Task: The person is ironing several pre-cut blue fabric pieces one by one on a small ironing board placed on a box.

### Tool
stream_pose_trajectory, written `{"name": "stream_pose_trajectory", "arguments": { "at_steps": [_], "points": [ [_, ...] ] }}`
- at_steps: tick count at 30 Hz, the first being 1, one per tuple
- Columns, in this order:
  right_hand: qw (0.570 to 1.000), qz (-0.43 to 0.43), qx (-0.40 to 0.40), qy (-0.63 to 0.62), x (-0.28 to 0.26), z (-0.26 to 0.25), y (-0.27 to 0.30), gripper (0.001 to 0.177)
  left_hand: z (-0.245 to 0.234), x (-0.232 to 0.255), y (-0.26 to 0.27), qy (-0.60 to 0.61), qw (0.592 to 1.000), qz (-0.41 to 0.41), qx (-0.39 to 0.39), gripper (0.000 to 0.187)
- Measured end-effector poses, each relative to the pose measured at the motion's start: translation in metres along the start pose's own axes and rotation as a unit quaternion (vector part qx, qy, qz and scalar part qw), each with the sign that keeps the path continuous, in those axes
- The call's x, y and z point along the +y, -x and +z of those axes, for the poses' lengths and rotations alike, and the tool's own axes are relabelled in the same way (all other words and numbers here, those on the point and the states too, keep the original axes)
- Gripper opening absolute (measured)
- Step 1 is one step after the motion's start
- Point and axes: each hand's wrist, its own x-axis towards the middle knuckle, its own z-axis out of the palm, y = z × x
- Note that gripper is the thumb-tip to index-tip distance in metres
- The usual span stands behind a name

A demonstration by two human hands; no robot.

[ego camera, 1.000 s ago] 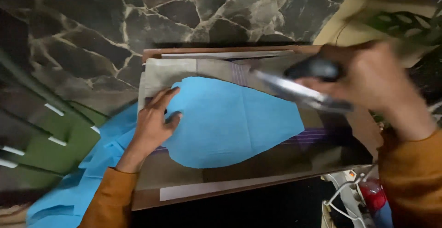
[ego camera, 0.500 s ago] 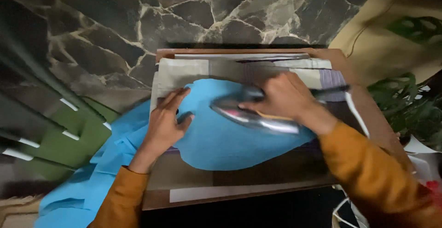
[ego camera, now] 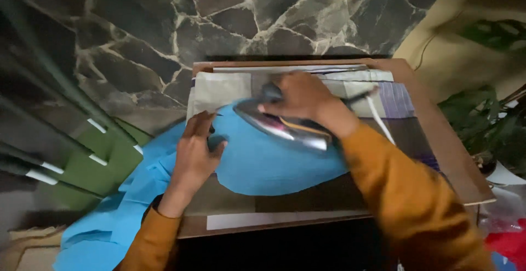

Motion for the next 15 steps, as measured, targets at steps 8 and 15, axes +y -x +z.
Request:
{"name": "stream_pose_trajectory", "arguments": {
  "at_steps": [8, 15],
  "points": [
    [0.99, 0.082, -0.111, 0.028, -0.033, -0.032, 0.07, 0.047, -0.005, 0.001, 0.021, 0.009, 0.999, -0.034, -0.021, 0.054],
    [0.993, 0.057, -0.025, 0.096, -0.051, -0.002, 0.017, 0.053, -0.003, 0.007, 0.061, -0.099, 0.991, 0.09, 0.006, 0.026]
  ]
}}
